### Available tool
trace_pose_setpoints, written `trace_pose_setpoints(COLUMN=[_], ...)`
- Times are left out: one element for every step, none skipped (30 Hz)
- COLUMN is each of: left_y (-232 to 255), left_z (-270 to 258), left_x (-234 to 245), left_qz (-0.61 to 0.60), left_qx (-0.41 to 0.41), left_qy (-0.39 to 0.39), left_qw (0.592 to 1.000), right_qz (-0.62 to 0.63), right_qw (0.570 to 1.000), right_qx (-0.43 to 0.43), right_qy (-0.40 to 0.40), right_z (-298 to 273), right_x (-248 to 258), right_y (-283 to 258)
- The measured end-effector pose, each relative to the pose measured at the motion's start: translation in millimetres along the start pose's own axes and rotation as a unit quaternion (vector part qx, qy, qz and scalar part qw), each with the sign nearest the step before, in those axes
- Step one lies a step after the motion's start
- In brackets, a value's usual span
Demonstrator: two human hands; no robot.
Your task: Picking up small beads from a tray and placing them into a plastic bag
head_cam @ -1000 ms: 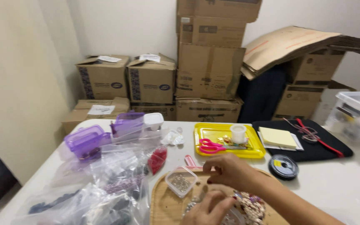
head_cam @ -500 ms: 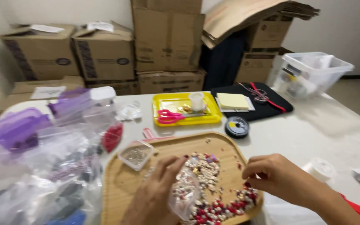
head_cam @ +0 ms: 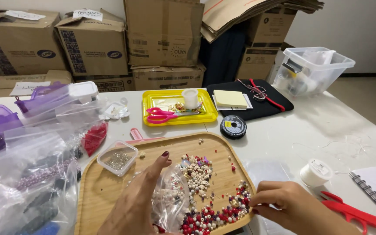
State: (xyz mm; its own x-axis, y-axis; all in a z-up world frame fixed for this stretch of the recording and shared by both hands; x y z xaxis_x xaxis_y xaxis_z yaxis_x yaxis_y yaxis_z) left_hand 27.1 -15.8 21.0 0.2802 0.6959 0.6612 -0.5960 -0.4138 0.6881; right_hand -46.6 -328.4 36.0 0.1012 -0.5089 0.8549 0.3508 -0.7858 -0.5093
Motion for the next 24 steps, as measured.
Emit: trace_pose_setpoints(left_y=[-3.5,-1.7,-0.3,-1.5,-2.2,-2.9,0.6,4.6,8.7,9.4,7.3,5.3,7.2,9.7,12.4,11.6,11.3,11.3,10.9,13.6,16.4,17.4,19.1,20.7], left_z=[1.0,1.5,1.5,2.0,2.2,2.3,2.4,2.1,1.6,1.1,1.3,1.1,0.9,0.6,0.8,1.1,1.7,2.1,2.2,1.9,2.1,2.5,2.0,1.1], left_x=[-2.0,-1.2,0.0,0.3,0.6,0.9,2.5,4.5,6.5,6.1,5.7,5.4,5.9,6.1,6.4,6.0,5.5,4.9,5.3,5.8,7.0,6.0,6.7,8.0], left_qz=[-0.001,0.006,0.014,0.014,0.012,0.010,0.009,0.010,0.010,0.009,0.015,0.020,0.020,0.020,0.019,0.020,0.022,0.024,0.025,0.011,-0.002,-0.001,0.000,0.000], left_qx=[0.002,-0.049,-0.101,-0.099,-0.101,-0.103,-0.100,-0.102,-0.104,-0.101,-0.071,-0.041,-0.040,-0.041,-0.043,-0.042,-0.047,-0.052,-0.052,-0.080,-0.109,-0.109,-0.121,-0.134], left_qy=[0.000,0.024,0.049,0.050,0.049,0.048,0.049,0.055,0.061,0.062,0.058,0.054,0.055,0.053,0.051,0.052,0.050,0.048,0.049,0.053,0.056,0.057,0.062,0.068], left_qw=[1.000,0.998,0.994,0.994,0.994,0.993,0.994,0.993,0.993,0.993,0.996,0.997,0.997,0.998,0.998,0.998,0.997,0.997,0.997,0.995,0.992,0.992,0.991,0.989], right_qz=[0.001,0.000,-0.002,-0.001,-0.021,-0.041,-0.041,-0.046,-0.051,-0.051,-0.069,-0.088,-0.088,-0.113,-0.138,-0.138,-0.101,-0.065,-0.065,-0.012,0.042,0.043,0.062,0.080], right_qw=[1.000,0.999,0.998,0.998,0.998,0.997,0.996,0.996,0.996,0.995,0.994,0.993,0.992,0.990,0.987,0.987,0.994,0.998,0.998,0.999,0.995,0.994,0.990,0.979], right_qx=[0.000,0.025,0.051,0.052,0.036,0.020,0.022,0.023,0.024,0.025,0.027,0.029,0.031,0.009,-0.014,-0.012,-0.012,-0.011,-0.009,0.003,0.017,0.018,0.098,0.177], right_qy=[-0.002,-0.020,-0.037,-0.039,-0.054,-0.070,-0.072,-0.073,-0.074,-0.077,-0.078,-0.079,-0.081,-0.079,-0.077,-0.077,-0.042,-0.008,-0.008,0.042,0.094,0.094,0.078,0.062], right_z=[4.5,9.0,14.1,17.0,20.4,23.6,26.0,28.3,30.2,31.0,32.2,33.2,33.2,33.2,32.9,34.4,36.6,38.2,41.8,44.9,47.6,54.5,61.5,67.1], right_x=[-0.6,-2.9,-5.1,-6.4,-9.0,-11.8,-12.2,-12.6,-13.2,-14.1,-15.0,-15.8,-18.2,-20.0,-21.3,-17.7,-10.2,-2.7,1.5,11.1,20.9,19.9,16.9,14.1], right_y=[-1.1,-5.0,-9.1,-6.5,-2.0,2.3,2.6,2.8,2.9,2.6,2.4,2.0,4.9,10.2,15.5,8.1,0.1,-7.8,-23.8,-41.1,-57.7,-73.5,-97.3,-121.6])
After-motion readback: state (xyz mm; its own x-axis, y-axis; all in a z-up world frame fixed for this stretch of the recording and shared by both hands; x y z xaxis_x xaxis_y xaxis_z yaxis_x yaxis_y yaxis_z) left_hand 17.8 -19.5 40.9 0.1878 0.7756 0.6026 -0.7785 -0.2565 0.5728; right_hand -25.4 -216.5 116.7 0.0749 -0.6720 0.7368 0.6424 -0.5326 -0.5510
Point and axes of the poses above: each hand's wrist, its own z-axis towards the middle knuckle, its own x-axis out of the back of the hand, y = z × x, the point moved 5 cm from there along z, towards the middle knuckle, and after that the axes turned 1 degree about -x, right-handed, at the moved point
